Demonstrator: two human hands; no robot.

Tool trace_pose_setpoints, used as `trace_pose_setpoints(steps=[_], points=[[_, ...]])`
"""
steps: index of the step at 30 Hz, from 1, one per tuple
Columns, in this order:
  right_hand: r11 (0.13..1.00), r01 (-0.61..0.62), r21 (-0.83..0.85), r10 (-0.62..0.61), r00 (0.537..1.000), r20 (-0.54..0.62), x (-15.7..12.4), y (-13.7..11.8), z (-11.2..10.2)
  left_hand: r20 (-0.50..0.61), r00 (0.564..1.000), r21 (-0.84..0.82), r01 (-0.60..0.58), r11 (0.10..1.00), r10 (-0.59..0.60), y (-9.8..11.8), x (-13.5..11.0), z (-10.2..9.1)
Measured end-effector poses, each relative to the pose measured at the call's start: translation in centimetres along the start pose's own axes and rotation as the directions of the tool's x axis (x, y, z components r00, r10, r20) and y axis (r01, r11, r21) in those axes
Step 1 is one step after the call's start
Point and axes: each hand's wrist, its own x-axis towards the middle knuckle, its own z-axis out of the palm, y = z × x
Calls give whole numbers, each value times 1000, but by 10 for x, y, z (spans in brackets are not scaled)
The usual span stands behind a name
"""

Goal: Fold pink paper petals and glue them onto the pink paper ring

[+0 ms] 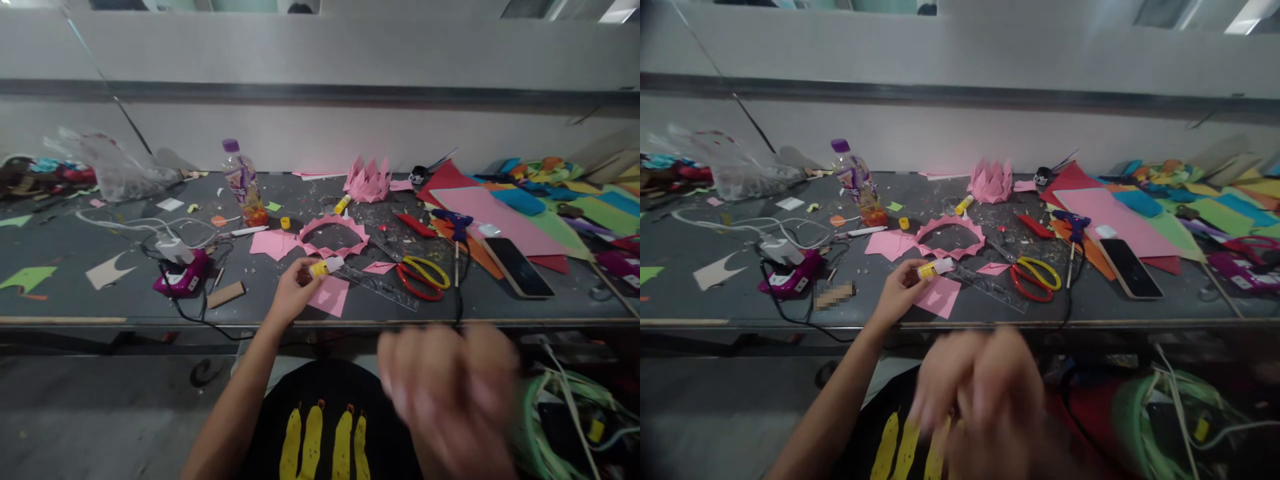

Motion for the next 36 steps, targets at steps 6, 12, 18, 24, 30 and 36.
trace_pose_setpoints(steps=[6,12,18,24,30,36], points=[[947,165,277,-124,980,-158,130,9,32,11,1000,52,18,998,-18,-3,-1,-1],[900,68,430,-32,995,-89,98,20,23,30,999,56,19,998,-21,-2,-1,-1],[857,-49,513,6,996,85,76,-7,42,41,999,45,-9,999,7,-1,1,-1],[824,-17,566,-93,982,165,67,-14,41,39,999,57,-25,998,23,-3,1,-1],[816,51,576,-167,974,151,68,-17,43,33,999,42,-11,999,10,-6,2,-1],[834,99,543,-173,981,85,69,-16,41,32,999,46,-13,999,12,-7,2,-1]])
